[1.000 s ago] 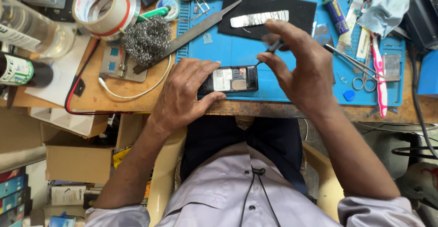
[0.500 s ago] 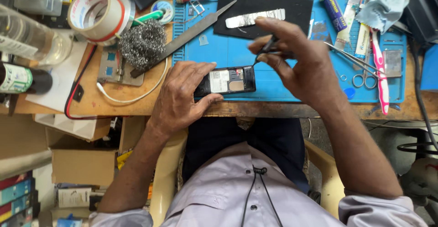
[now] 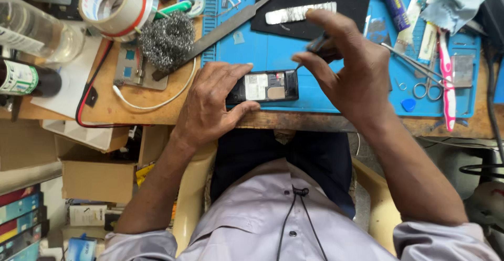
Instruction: The person uses a screwdriver to unscrew and open a feature phone on a repair mat, then sets it aside. They pick up a smartphone, power it on, and tap and dial on its screen to test the device before placing it back on the bench.
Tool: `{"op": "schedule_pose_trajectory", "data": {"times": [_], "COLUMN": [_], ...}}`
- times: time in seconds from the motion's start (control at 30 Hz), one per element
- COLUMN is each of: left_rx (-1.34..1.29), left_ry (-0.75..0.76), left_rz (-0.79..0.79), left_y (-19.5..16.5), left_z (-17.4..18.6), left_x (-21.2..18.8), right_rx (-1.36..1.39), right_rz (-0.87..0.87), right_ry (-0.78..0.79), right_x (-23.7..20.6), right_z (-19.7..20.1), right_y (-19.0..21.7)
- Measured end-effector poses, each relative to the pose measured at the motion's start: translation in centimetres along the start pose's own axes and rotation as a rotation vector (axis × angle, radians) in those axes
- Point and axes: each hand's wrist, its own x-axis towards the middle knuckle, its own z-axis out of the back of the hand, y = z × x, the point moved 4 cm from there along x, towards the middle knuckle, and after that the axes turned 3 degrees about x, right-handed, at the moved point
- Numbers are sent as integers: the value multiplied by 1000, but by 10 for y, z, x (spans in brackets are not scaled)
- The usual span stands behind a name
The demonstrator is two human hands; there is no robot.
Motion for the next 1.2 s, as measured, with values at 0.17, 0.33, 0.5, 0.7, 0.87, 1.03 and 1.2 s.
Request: {"op": "schedule_pose_trajectory", "data": {"times": [0.17,0.33,0.5,0.7,0.87,1.03,1.2], "left_rx": [6,-5,-6,-20,-39,-61,-102], "left_ry": [4,-21,-10,-7,-18,-55,-82], "left_rz": [-1,-43,-2,10,-21,-79,-98], "left_y": [2,2,4,5,6,4,1], "left_z": [2,3,2,3,3,17,31], "left_x": [0,-1,-3,-6,-9,-17,-27], "right_rx": [-6,-23,-219,-127,-78,-46,9], "right_rz": [33,43,39,-22,60,29,-160], "right_ry": [55,-3,-134,-83,-38,-172,-133], "right_x": [5,6,4,-1,-9,1,23], "right_z": [-4,-4,-5,-6,-11,-13,-8], "right_y": [3,9,8,0,5,16,20]}}
